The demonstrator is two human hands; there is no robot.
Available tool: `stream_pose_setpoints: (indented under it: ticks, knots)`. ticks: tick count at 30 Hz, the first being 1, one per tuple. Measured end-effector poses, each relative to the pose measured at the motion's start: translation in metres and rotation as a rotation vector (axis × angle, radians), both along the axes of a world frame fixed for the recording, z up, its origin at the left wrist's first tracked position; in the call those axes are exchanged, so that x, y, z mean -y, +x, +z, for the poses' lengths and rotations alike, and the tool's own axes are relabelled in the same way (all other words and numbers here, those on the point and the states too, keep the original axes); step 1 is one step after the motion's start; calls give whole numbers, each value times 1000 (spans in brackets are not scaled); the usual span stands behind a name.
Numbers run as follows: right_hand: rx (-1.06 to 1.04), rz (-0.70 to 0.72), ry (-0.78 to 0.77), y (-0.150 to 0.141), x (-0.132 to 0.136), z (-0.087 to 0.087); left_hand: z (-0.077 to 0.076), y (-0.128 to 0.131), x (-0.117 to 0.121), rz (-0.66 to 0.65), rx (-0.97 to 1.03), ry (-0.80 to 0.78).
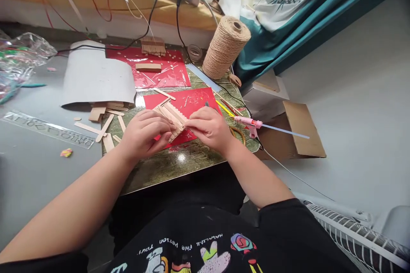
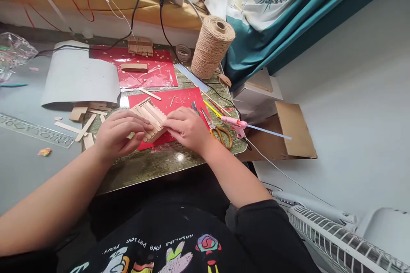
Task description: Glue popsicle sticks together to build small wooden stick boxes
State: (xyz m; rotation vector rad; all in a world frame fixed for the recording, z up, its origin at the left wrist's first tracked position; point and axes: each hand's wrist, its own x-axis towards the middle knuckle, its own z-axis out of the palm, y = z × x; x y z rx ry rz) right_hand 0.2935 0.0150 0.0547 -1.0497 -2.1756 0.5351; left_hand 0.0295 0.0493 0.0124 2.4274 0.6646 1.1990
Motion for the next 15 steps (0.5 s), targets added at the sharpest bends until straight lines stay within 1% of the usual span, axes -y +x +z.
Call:
stream_pose_setpoints:
  ticks: [1,2,5,6,7,8,9,11,13,14,15]
  knots:
    - [-23,-48,10,4,-5,3,0,0,0,6,-10,-15]
    - [-72,-139,31,10,-12,5,0,-1,0,8,-14,-26]
    - [-327,-521,138,45,-37,13,2,0,0,-10,16,-17]
    - [-423,-602,169,59,-45,17,4,0,1,-21,35,-7]
    - [-499,-646,179,73,-52,22,5,0,1,-32,52,0]
    - [-553,-671,175,85,-56,26,6,1,1,-40,68,2]
    - [-561,-695,175,93,-58,31,8,1,1,-43,81,-5]
    - [-407,-710,200,98,-53,35,10,1,3,-43,101,-33]
    - [-183,-672,183,86,-39,31,13,1,5,-39,126,-54]
    - [-105,-635,134,76,-31,25,13,1,6,-32,140,-60]
    - [-82,-605,78,64,-22,18,14,0,7,-16,158,-63]
